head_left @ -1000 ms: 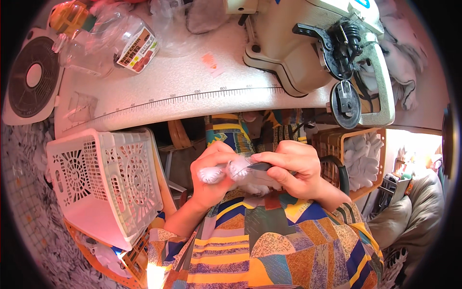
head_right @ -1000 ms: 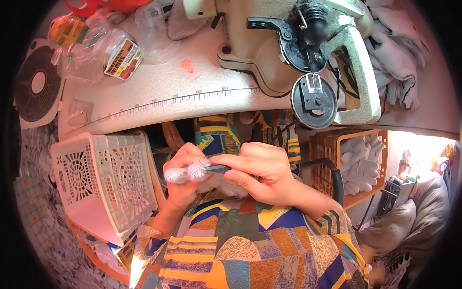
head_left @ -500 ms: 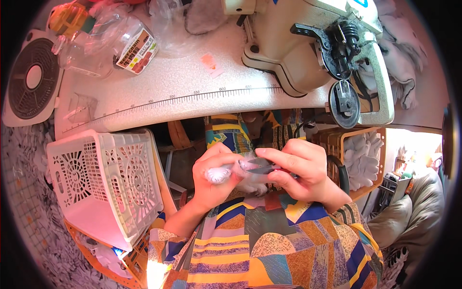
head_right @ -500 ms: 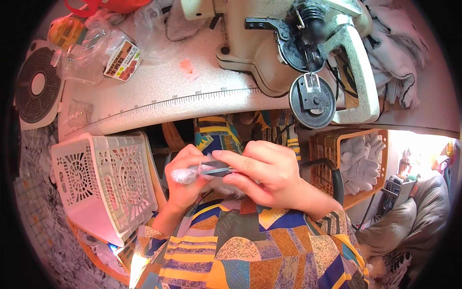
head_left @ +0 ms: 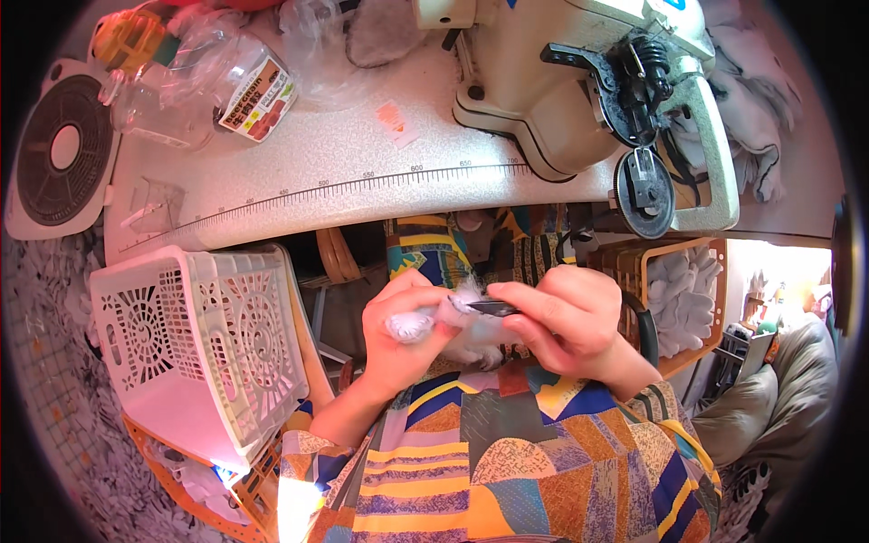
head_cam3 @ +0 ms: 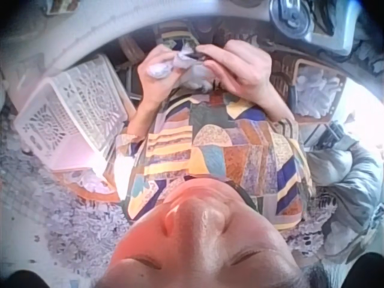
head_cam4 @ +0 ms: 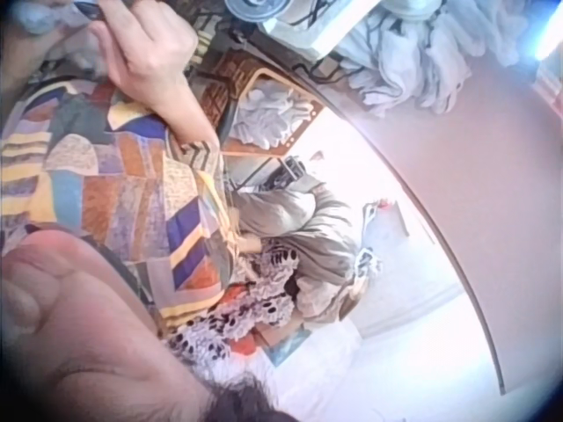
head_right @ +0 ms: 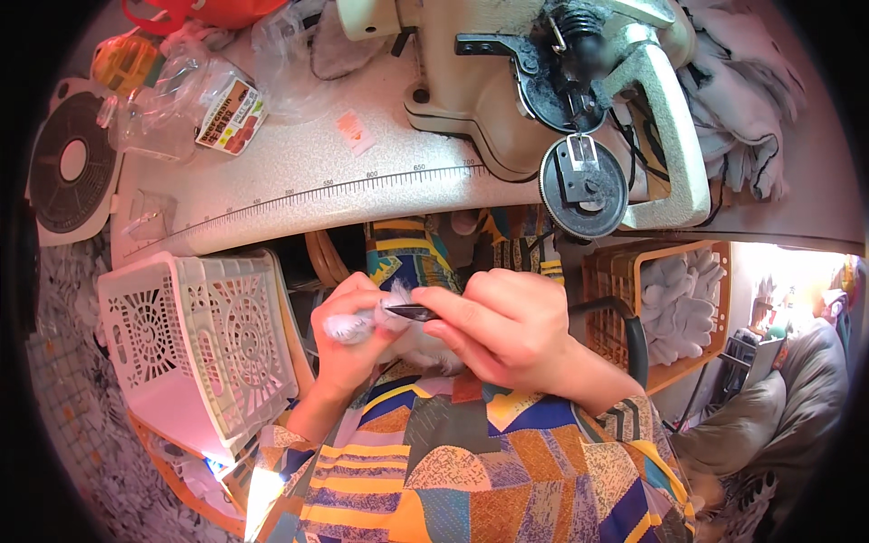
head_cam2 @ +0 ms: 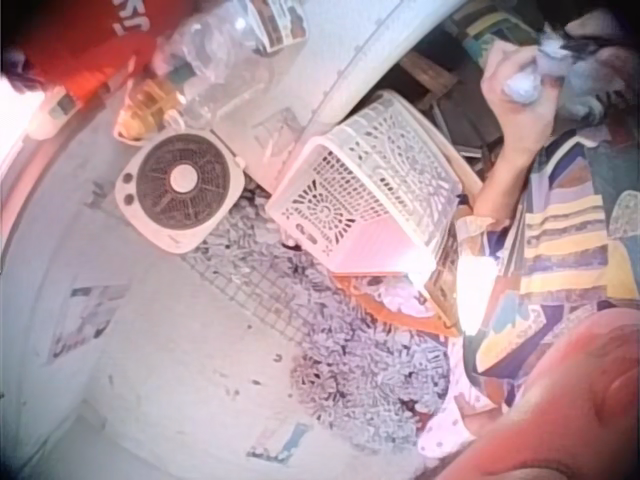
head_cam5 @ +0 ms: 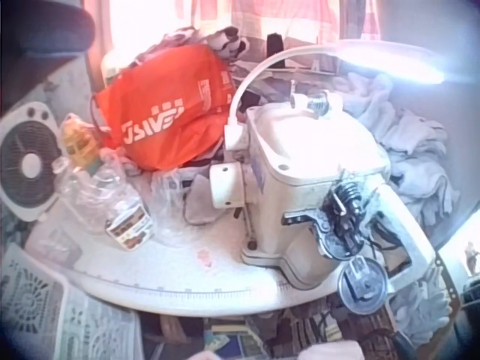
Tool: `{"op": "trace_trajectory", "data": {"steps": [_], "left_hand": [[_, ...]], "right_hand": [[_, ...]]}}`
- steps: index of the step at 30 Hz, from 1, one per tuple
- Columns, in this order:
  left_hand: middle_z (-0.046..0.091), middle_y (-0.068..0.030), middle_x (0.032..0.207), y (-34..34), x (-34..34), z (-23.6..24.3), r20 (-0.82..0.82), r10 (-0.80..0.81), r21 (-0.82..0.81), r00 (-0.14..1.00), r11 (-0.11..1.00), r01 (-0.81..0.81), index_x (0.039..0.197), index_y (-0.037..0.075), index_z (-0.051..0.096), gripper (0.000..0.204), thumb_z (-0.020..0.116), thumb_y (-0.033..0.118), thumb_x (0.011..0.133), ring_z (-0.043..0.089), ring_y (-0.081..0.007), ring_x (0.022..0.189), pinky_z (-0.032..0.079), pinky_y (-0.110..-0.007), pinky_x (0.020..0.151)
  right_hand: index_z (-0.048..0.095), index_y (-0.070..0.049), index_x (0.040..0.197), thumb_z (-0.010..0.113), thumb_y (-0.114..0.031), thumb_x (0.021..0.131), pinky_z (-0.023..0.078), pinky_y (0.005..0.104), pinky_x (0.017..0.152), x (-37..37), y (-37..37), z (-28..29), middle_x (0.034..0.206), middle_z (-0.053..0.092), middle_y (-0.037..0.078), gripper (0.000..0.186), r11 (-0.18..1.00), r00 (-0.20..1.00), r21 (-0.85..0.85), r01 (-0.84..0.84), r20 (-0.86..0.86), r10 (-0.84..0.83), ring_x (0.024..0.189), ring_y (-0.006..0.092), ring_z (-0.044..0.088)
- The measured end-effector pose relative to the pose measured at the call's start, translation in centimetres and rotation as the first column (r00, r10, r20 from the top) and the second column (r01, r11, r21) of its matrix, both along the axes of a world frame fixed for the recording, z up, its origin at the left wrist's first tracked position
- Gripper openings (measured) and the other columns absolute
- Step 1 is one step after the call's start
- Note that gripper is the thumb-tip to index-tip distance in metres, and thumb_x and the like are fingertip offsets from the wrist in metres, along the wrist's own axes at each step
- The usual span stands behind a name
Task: Using a sewing machine to assemble or repair fabric gloves, including trimming thread.
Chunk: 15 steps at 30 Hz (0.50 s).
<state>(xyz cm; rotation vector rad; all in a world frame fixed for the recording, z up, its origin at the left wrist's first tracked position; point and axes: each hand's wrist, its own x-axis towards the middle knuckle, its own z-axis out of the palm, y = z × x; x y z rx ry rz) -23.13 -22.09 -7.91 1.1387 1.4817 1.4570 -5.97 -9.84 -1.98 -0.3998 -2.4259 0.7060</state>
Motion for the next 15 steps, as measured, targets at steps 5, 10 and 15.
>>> {"op": "trace_trajectory", "data": {"steps": [5,10,15], "left_hand": [[0.057,-0.0036,0.074,0.0,-0.2,-0.3,0.117,-0.066,-0.044,0.991,0.996,0.072,0.085,0.0,0.066,0.019,0.075,0.003,0.068,0.051,-0.012,0.065,0.04,-0.025,0.06],[0.056,-0.002,0.073,0.1,0.4,0.3,0.239,-0.084,-0.105,0.967,0.988,0.112,0.079,0.001,0.063,0.021,0.075,-0.001,0.063,0.05,-0.0098,0.067,0.039,-0.025,0.06],[0.056,-0.0013,0.073,0.0,0.5,0.3,0.261,-0.113,-0.092,0.959,0.986,0.141,0.08,0.001,0.063,0.024,0.079,0.002,0.062,0.05,-0.0094,0.068,0.039,-0.024,0.06]], "right_hand": [[0.068,-0.007,0.104,0.074,-0.019,0.07,0.035,0.028,0.042,-0.5,-0.5,-0.5,0.061,0.046,0.0,0.036,0.998,0.998,0.048,-0.041,-0.041,0.043,0.048,0.0143,0.046],[0.07,-0.009,0.103,0.075,-0.022,0.068,0.033,0.0261,0.041,-1.6,-1.5,-1.7,0.062,0.047,-0.002,0.039,0.975,0.989,0.197,-0.103,-0.081,0.121,0.048,0.0114,0.045],[0.07,-0.01,0.104,0.075,-0.02,0.065,0.032,0.0246,0.042,-2.0,-1.6,-2.4,0.063,0.047,-0.004,0.04,0.964,0.99,0.244,-0.105,-0.064,0.124,0.048,0.0104,0.044]]}}
